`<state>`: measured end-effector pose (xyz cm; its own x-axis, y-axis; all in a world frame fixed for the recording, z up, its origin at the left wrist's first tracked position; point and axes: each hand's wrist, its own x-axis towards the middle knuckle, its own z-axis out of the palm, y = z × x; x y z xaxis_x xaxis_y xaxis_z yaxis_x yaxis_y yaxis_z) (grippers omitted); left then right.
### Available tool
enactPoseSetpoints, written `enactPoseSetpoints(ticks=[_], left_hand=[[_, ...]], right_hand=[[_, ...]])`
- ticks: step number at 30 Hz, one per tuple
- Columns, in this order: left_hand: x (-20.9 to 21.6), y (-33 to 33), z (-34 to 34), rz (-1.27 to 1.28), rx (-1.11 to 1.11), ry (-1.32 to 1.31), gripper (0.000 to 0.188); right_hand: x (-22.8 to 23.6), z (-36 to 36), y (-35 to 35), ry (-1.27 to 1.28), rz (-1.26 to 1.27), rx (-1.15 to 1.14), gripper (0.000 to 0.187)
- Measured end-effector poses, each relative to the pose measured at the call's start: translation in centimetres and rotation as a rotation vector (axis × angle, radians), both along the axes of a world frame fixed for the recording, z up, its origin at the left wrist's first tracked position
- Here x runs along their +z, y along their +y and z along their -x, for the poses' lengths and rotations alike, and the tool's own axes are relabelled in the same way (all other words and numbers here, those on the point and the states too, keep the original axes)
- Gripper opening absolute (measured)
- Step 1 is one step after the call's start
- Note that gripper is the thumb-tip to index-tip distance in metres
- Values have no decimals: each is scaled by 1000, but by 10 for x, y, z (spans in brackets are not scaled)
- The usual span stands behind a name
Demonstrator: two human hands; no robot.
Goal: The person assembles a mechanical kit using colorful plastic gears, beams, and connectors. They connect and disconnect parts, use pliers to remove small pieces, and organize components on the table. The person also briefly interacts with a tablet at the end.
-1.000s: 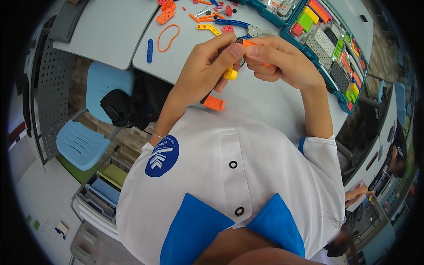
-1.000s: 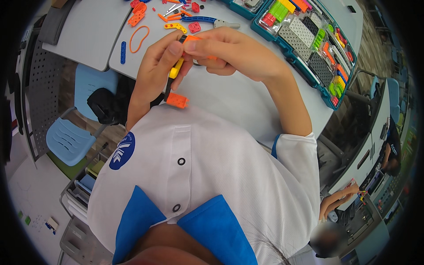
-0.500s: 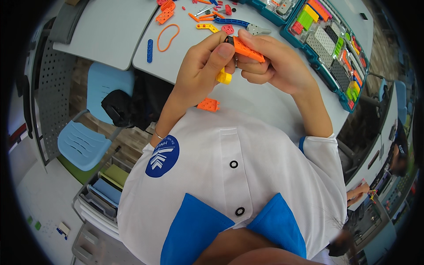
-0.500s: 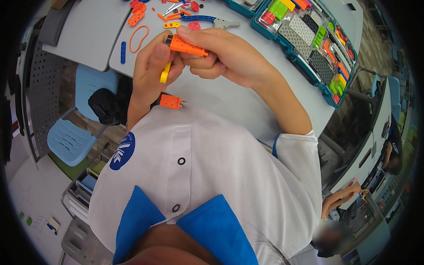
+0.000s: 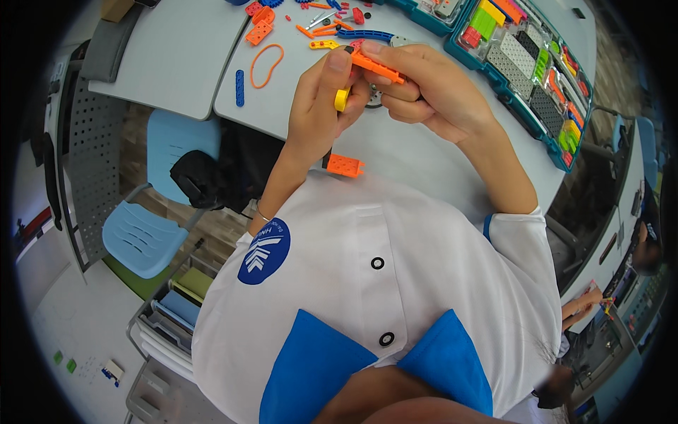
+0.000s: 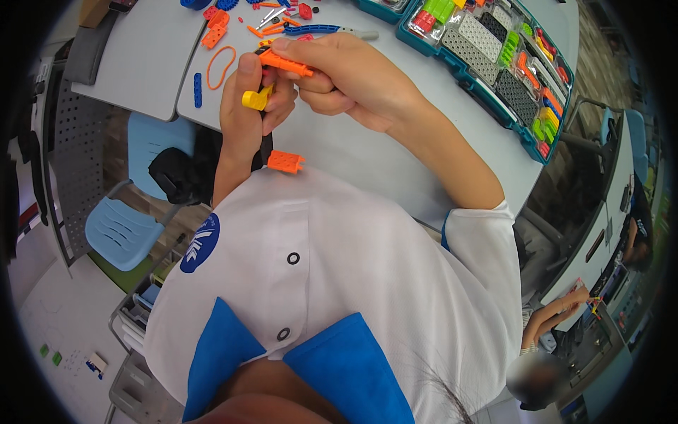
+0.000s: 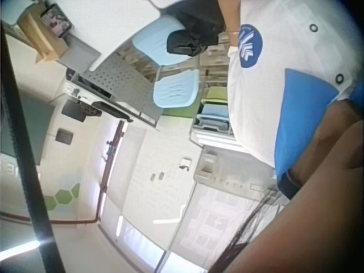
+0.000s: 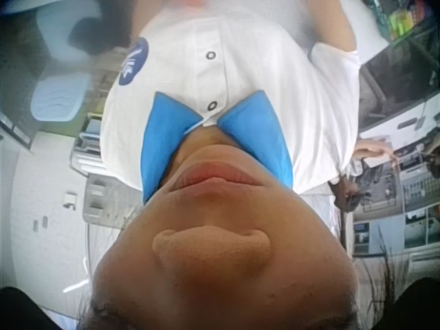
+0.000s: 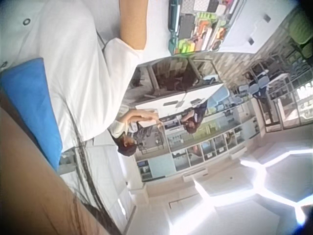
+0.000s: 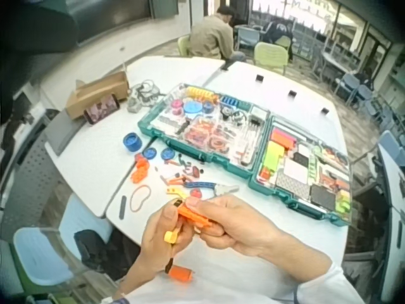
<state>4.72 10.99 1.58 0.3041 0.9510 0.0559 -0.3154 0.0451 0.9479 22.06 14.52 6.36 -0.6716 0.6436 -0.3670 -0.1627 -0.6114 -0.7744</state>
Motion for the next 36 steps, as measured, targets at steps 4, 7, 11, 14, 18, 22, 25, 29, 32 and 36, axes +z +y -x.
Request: enactPoseSetpoints(ticks=[4,7,11,14,18,22,25,29,32,36], left_hand=[[-2,19,35,142,71,-369,48],[22,11,43,88,-181,-574,50],[14,21,25,47,-52,-506,50],[7,23,25,107,56,-419,48],[-1,23,19,221,64,-361,45],[-8,20,9,196,165,-224,41],[-10,19,-1,106,278,-30,37],[-11,18,-15,35,313,137,40],[-4,15,-12,99,270,89,43],[-4,15,0,71,343,-61,45]], right_hand=[[2,-17,10,-8,16,-22,41],[-22,-31,34,-15,-157,-96,39],[-67,-18,41,-811,-1039,-226,39],[-71,-19,35,-974,-1145,-136,36],[-76,-19,37,-1004,-1198,-127,33],[-34,-8,22,-1043,-1198,-210,32],[-24,-4,12,-616,-1193,-138,35],[-35,12,1,-693,-1409,-157,33],[-34,13,-2,-647,-1272,-112,32],[-31,-2,17,-778,-935,-176,34]])
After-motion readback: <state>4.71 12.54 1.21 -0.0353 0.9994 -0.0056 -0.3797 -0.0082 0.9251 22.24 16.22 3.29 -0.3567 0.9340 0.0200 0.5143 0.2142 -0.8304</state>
